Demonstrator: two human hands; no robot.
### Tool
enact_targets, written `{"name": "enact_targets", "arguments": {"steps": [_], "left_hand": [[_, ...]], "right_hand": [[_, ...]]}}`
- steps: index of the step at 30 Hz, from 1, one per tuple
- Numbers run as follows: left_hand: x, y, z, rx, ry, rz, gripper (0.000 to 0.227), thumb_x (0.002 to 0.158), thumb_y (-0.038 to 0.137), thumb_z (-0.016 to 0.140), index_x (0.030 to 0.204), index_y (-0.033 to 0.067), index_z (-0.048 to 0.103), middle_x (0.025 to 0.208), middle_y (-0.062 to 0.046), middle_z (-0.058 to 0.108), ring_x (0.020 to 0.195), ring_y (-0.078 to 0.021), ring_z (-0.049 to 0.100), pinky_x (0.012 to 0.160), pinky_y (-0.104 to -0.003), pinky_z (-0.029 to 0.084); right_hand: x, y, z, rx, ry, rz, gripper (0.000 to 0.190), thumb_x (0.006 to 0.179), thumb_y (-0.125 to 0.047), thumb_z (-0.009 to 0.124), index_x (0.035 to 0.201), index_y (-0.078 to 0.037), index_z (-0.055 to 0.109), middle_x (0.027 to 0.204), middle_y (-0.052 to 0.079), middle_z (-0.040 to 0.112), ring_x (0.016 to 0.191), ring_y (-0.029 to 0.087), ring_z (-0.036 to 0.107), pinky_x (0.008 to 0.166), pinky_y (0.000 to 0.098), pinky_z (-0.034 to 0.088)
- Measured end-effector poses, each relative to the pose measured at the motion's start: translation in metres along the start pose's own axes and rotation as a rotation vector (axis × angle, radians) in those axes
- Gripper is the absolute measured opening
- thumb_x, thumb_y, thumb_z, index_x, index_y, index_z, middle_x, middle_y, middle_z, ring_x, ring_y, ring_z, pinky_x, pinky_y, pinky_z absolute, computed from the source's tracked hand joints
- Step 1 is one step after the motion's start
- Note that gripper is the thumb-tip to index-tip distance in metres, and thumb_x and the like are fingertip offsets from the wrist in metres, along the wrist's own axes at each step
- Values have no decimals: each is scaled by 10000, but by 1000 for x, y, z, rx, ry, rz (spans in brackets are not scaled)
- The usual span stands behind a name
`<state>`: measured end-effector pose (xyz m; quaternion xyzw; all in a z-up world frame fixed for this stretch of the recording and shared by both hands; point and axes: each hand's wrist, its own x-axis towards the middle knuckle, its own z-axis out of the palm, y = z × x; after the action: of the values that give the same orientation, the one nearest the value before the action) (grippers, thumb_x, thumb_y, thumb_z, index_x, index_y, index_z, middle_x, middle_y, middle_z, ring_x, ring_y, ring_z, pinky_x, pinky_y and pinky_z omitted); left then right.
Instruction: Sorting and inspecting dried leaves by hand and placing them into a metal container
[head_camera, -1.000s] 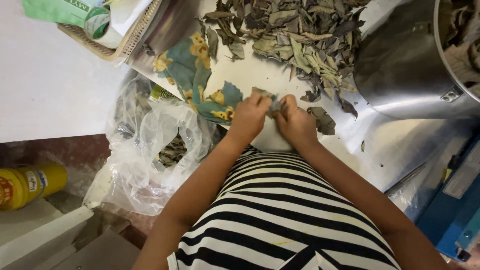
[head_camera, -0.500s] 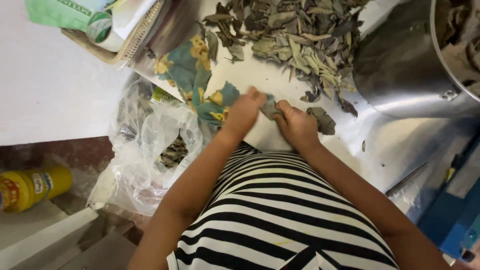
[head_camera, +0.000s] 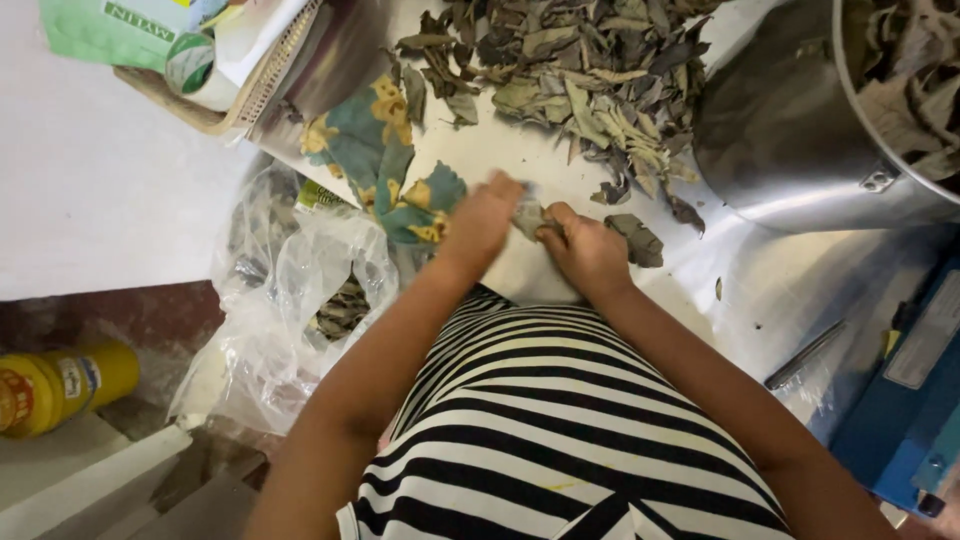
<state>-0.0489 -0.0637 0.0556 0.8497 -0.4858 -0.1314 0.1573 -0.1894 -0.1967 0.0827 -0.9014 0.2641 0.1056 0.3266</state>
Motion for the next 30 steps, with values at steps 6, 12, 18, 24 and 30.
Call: {"name": "enact_targets", "arguments": {"steps": [6,12,18,24,30], "left_hand": [[7,-50,22,119,231,39,103,910,34,555,982,55,624,948,-129,607,690,-401,730,542,-462,579],[-2,-20,68,216,208,291,238,874,107,638,1088,168,722,1112,-38,644,947,-380,719,687,-467,615],[-5,-36,49,238,350,352,142,899,123,629,977,233,670,985,47,598,902,-225,678,790,-341,512],[-6,-46,95,218,350,333,139,885,85,654,911,216,693,971,12,653,939,-263,669,739,-359,532],[0,-59,-11,-199,446,89,84,927,170,687,994,187,734,959,-4,644,905,-273,685,818,-378,512]], "right_hand": [[3,2,-3,26,-37,-19,216,1008,-370,613,1216,-322,645,1083,106,760,1092,339,709,921,514,564],[-3,1,-2,30,-38,-3,232,960,-388,664,1165,-280,674,1082,113,759,1089,357,704,899,536,563],[5,8,0,25,-24,-87,436,950,-339,704,1380,-322,633,1169,130,744,1132,344,693,930,532,564],[1,9,0,78,-4,-73,425,928,-258,737,1345,-313,670,1115,115,764,1093,329,712,903,513,576],[5,7,6,55,57,-79,388,931,-305,745,1316,-321,705,1102,81,764,1067,310,719,867,483,579]]}}
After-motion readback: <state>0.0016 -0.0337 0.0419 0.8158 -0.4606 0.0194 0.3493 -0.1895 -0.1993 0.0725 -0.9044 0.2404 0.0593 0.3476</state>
